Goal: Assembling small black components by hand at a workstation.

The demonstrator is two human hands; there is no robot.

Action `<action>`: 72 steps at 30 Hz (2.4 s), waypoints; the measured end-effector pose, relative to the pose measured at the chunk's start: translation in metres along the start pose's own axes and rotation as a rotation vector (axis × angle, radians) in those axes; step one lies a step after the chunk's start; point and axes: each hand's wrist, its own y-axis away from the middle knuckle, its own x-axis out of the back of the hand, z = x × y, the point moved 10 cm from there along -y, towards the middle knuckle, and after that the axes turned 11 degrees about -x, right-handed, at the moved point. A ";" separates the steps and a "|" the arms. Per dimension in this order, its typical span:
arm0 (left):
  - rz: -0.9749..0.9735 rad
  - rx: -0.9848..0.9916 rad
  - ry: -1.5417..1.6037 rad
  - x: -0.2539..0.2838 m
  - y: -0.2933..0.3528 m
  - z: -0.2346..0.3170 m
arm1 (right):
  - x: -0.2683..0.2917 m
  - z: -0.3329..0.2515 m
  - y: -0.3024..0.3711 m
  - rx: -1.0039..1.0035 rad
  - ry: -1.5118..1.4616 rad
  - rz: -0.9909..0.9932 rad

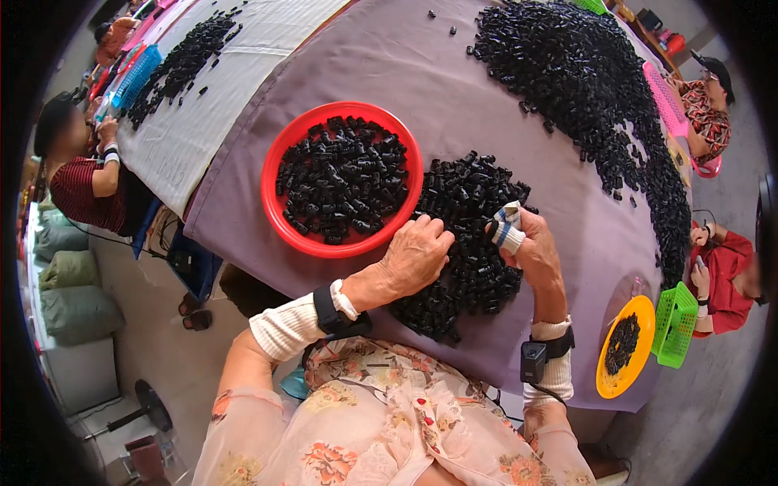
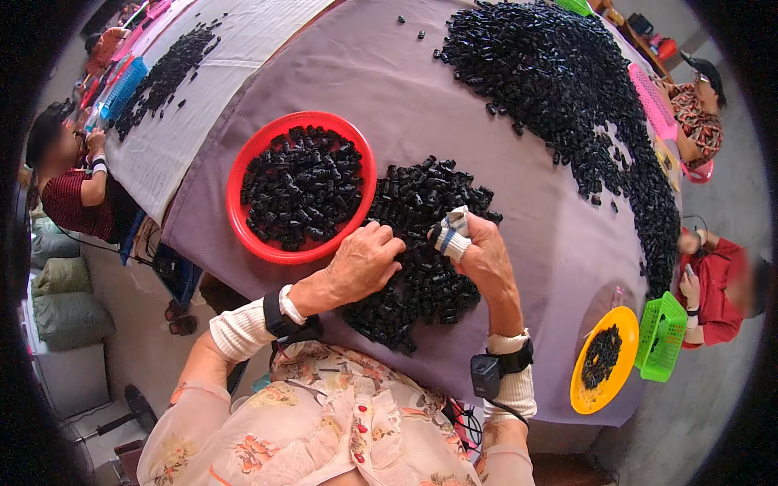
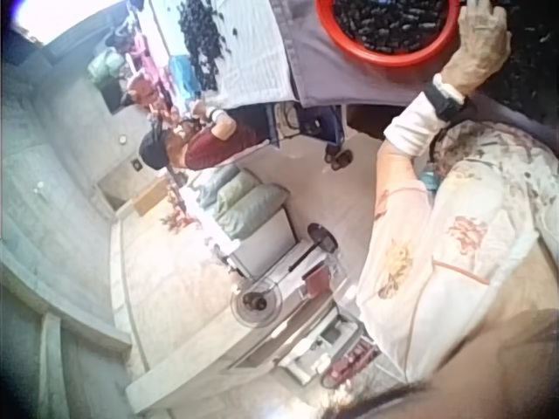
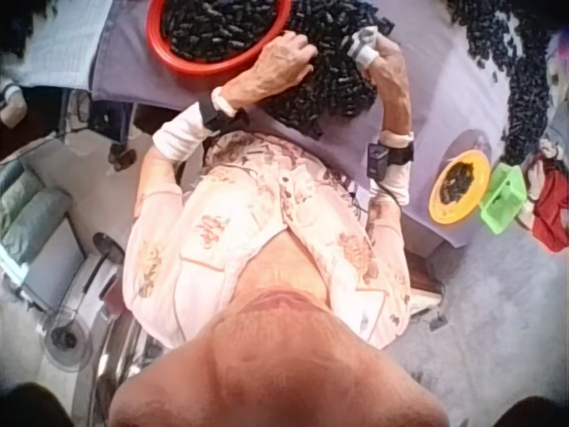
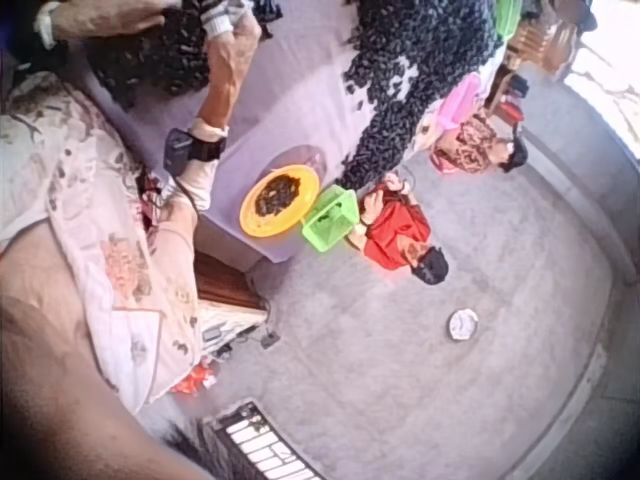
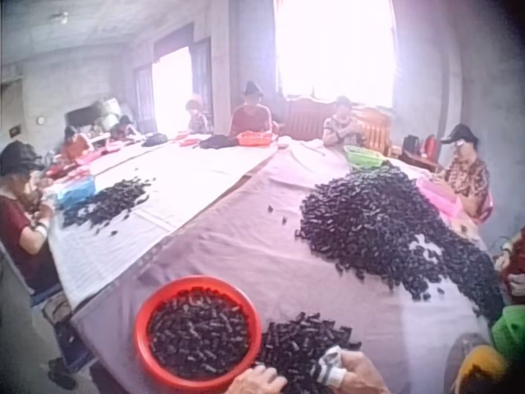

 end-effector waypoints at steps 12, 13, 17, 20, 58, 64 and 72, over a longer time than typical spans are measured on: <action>0.375 0.560 1.633 0.026 0.002 -0.036 | -0.015 -0.012 0.004 0.033 0.032 -0.050; 0.385 0.541 1.692 0.034 -0.001 -0.034 | -0.018 -0.018 0.004 0.058 0.022 -0.061; 0.460 0.433 1.890 0.054 -0.008 -0.026 | -0.035 -0.044 0.007 0.155 0.013 -0.118; 0.479 0.430 1.955 0.056 -0.005 -0.025 | -0.046 -0.058 0.010 0.198 0.041 -0.174; 0.495 0.511 2.007 0.039 0.004 -0.022 | -0.061 -0.066 0.008 0.310 0.263 -0.207; 0.473 0.549 1.961 0.036 0.005 -0.024 | -0.064 -0.060 0.006 0.283 0.272 -0.240; 0.428 0.503 1.974 0.034 0.007 -0.025 | -0.069 -0.054 0.004 0.282 0.274 -0.283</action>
